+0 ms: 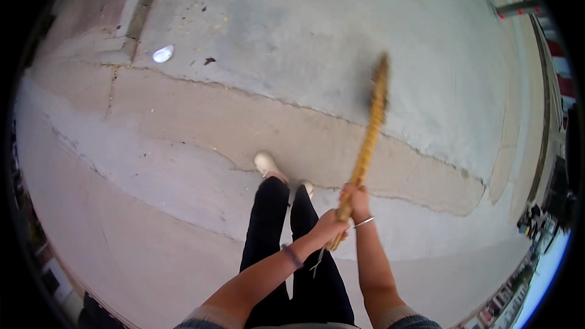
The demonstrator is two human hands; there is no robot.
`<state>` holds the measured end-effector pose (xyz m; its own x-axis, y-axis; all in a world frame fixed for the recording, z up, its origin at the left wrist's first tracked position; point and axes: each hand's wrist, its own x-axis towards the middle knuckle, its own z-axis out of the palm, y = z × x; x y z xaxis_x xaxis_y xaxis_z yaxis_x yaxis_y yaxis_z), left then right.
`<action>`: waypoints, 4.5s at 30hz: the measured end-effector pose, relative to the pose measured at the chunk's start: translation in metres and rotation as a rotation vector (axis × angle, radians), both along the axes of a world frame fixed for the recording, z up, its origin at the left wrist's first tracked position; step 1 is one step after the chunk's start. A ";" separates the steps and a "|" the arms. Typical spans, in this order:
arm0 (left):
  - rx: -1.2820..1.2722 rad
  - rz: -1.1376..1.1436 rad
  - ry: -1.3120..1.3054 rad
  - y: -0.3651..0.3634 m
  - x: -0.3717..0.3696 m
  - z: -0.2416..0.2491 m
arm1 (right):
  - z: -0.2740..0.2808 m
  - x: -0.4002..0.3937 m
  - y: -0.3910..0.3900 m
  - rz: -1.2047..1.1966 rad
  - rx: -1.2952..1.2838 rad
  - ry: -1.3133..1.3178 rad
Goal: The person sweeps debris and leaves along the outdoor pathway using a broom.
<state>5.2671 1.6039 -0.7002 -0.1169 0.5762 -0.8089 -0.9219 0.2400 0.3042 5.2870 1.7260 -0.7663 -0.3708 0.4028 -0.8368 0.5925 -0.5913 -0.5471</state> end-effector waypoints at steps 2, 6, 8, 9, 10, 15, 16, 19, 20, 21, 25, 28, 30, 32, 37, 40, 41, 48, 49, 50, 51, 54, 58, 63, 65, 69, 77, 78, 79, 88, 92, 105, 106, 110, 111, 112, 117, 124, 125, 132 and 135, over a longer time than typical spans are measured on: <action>0.080 -0.103 -0.019 0.039 -0.048 -0.032 | -0.012 -0.035 0.041 -0.184 -0.082 -0.030; 0.067 0.054 -0.088 0.034 -0.112 -0.046 | -0.035 -0.110 0.040 0.025 -0.092 -0.090; -0.003 0.251 -0.124 -0.024 -0.128 -0.047 | -0.054 -0.150 -0.014 0.230 -0.039 -0.044; -0.067 0.336 -0.119 -0.052 -0.134 -0.026 | -0.045 -0.166 -0.050 0.351 -0.034 -0.053; -0.150 0.464 -0.129 -0.072 -0.139 -0.010 | -0.014 -0.200 -0.082 0.463 -0.071 -0.054; -0.249 0.844 -0.053 -0.089 -0.199 0.032 | 0.028 -0.302 -0.152 0.880 -0.283 0.107; -0.234 0.908 -0.035 -0.087 -0.211 0.038 | 0.039 -0.319 -0.156 0.917 -0.271 0.104; -0.128 0.871 0.022 -0.088 -0.242 0.044 | 0.056 -0.349 -0.154 0.770 -0.175 0.111; -0.086 0.802 0.021 -0.090 -0.257 0.042 | 0.054 -0.359 -0.143 0.735 -0.177 0.133; -0.046 0.733 0.025 -0.091 -0.274 0.041 | 0.057 -0.373 -0.132 0.660 -0.153 0.117; 0.025 0.448 -0.011 -0.074 -0.382 0.035 | 0.059 -0.447 -0.083 0.345 0.020 0.039; 0.143 0.218 0.003 -0.053 -0.478 0.015 | 0.034 -0.505 -0.041 0.089 -0.003 0.050; 0.144 0.117 0.054 -0.036 -0.534 0.002 | 0.028 -0.551 -0.019 0.038 -0.056 0.010; 0.116 0.133 0.090 -0.025 -0.588 -0.007 | 0.009 -0.607 -0.012 -0.002 -0.101 0.018; 0.107 0.523 -0.108 -0.053 -0.702 -0.046 | -0.021 -0.755 -0.050 0.332 -0.047 -0.042; 0.027 0.651 -0.171 -0.100 -0.713 -0.044 | -0.031 -0.795 -0.111 0.578 0.032 -0.056; -0.043 0.744 -0.166 -0.108 -0.703 -0.035 | -0.029 -0.794 -0.128 0.739 0.016 -0.054; -0.138 1.200 -0.235 -0.099 -0.663 0.046 | 0.041 -0.777 -0.184 1.170 -0.141 0.018; -0.129 1.241 -0.216 -0.097 -0.669 0.050 | 0.051 -0.784 -0.186 1.176 -0.143 0.023; -0.120 1.235 -0.208 -0.100 -0.677 0.047 | 0.055 -0.798 -0.189 1.162 -0.127 0.040; -0.047 1.220 -0.149 -0.102 -0.683 0.031 | 0.048 -0.811 -0.190 1.154 -0.072 -0.004; 0.038 1.122 -0.127 -0.135 -0.763 -0.001 | 0.014 -0.885 -0.198 1.209 0.162 0.091; 0.274 1.080 -0.041 -0.194 -0.863 -0.056 | -0.025 -0.986 -0.231 1.083 0.237 0.095; 0.190 1.290 -0.074 -0.227 -0.792 -0.067 | -0.055 -0.936 -0.286 1.567 0.383 0.093; 0.041 1.408 -0.164 -0.207 -0.733 -0.049 | -0.050 -0.876 -0.299 1.757 0.427 0.152; 0.027 1.617 -0.210 -0.166 -0.685 0.017 | 0.017 -0.811 -0.289 1.738 -0.009 0.067; 0.207 1.277 -0.166 -0.127 -0.774 0.007 | 0.035 -0.902 -0.206 1.307 0.212 0.038; 0.235 1.206 -0.136 -0.127 -0.805 -0.003 | 0.026 -0.932 -0.193 1.276 0.272 0.035; 0.262 1.135 -0.109 -0.127 -0.836 -0.015 | 0.017 -0.963 -0.182 1.244 0.330 0.029; 0.348 1.193 -0.126 -0.134 -0.898 -0.082 | -0.062 -1.038 -0.170 1.345 0.444 -0.036; 0.163 1.415 -0.256 -0.140 -0.788 -0.062 | -0.054 -0.932 -0.220 1.673 0.554 0.035; 0.038 1.609 -0.264 -0.153 -0.629 0.044 | 0.043 -0.755 -0.273 1.689 0.001 0.082; 0.055 1.549 -0.290 -0.152 -0.619 0.052 | 0.058 -0.744 -0.263 1.549 -0.016 0.013; 0.116 1.170 -0.266 -0.164 -0.593 0.052 | 0.066 -0.711 -0.224 1.125 0.073 -0.165; 0.126 1.073 -0.245 -0.172 -0.593 0.042 | 0.053 -0.707 -0.214 1.043 0.059 -0.206; 0.131 0.976 -0.226 -0.182 -0.599 0.026 | 0.044 -0.708 -0.212 0.960 0.027 -0.181; 0.071 0.976 -0.208 -0.259 -0.554 -0.009 | 0.002 -0.661 -0.289 0.840 -0.092 -0.213; -0.318 1.301 -0.146 -0.349 -0.468 0.051 | 0.033 -0.583 -0.446 1.292 -0.369 -0.013; -0.330 1.306 -0.118 -0.353 -0.466 0.057 | 0.043 -0.582 -0.457 1.305 -0.389 -0.010; -0.220 1.127 -0.006 -0.326 -0.431 0.084 | 0.098 -0.560 -0.413 1.164 -0.216 -0.028; -0.103 0.913 -0.062 -0.323 -0.420 0.075 | 0.085 -0.535 -0.374 0.970 -0.144 -0.102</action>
